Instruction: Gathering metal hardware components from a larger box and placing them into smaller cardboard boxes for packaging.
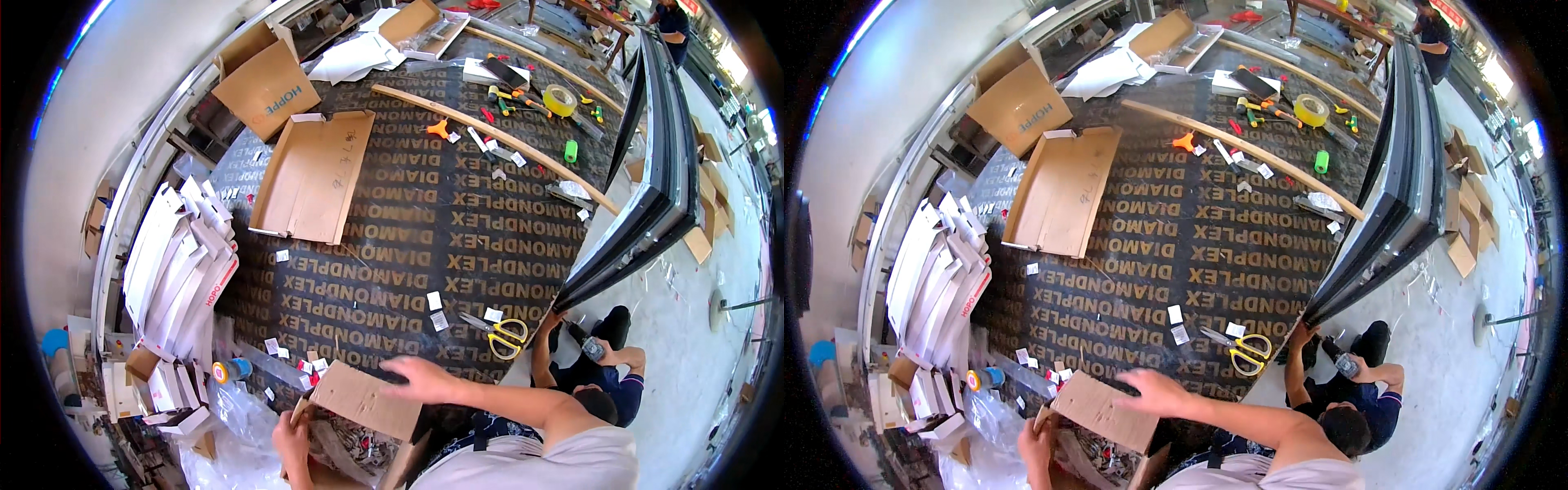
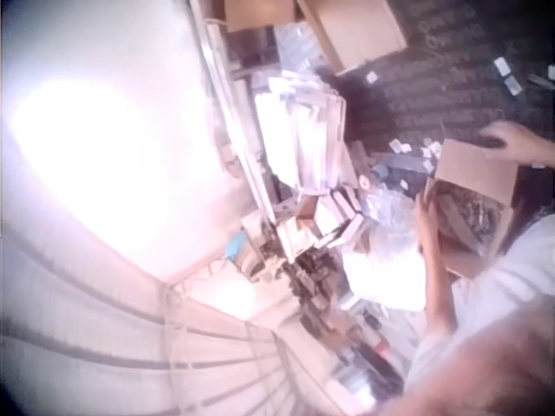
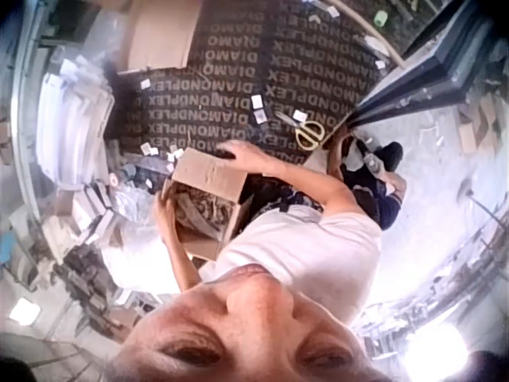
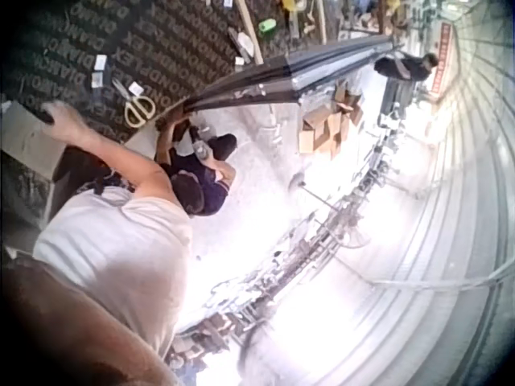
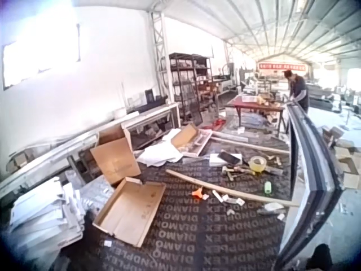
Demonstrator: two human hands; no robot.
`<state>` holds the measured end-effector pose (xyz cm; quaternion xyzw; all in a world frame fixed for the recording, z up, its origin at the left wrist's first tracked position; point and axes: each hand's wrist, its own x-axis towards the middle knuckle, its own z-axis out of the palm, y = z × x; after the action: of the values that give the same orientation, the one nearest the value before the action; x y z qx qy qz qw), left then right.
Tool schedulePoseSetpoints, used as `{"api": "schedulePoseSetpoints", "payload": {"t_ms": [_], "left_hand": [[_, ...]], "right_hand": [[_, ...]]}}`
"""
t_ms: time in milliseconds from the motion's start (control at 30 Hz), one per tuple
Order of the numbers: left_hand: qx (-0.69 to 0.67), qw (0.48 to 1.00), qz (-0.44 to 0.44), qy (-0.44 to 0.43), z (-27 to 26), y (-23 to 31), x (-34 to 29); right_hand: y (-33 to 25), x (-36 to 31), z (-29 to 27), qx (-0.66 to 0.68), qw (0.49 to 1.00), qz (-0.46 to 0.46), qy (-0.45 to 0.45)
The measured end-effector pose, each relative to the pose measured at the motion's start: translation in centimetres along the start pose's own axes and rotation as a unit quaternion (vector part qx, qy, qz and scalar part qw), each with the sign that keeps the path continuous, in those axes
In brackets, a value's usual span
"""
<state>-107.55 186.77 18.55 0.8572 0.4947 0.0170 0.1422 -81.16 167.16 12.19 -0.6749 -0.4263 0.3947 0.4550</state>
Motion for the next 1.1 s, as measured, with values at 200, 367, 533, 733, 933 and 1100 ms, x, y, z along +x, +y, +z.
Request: {"api": "schedulePoseSetpoints", "payload": {"t_ms": [200, 367, 533, 733, 933, 1100], "left_hand": [[0.051, 0.989, 0.142, 0.002, 2.0, 6.2, 4.3], [0.056, 0.981, 0.186, -0.013, 2.9, 8.7, 6.9], [0.079, 0.975, 0.206, 0.013, 3.4, 8.0, 6.5], [0.094, 0.961, 0.253, 0.060, 3.8, 7.0, 6.2], [0.100, 0.944, 0.307, 0.068, 3.6, 8.5, 2.4], [0.117, 0.908, 0.402, 0.009, 5.2, 10.2, -2.3]], "right_hand": [[-0.7, -5.3, 1.3, -0.028, 0.994, 0.076, -0.068], [-2.7, -6.4, 2.9, -0.119, 0.989, 0.073, 0.046], [-2.2, -5.9, 4.6, -0.066, 0.988, 0.118, 0.072], [-2.2, -6.7, 5.1, -0.037, 0.986, 0.141, 0.086], [-2.1, -11.7, 8.2, -0.090, 0.970, 0.128, 0.184], [-4.1, -20.5, 14.2, -0.057, 0.935, 0.173, 0.305]]}}
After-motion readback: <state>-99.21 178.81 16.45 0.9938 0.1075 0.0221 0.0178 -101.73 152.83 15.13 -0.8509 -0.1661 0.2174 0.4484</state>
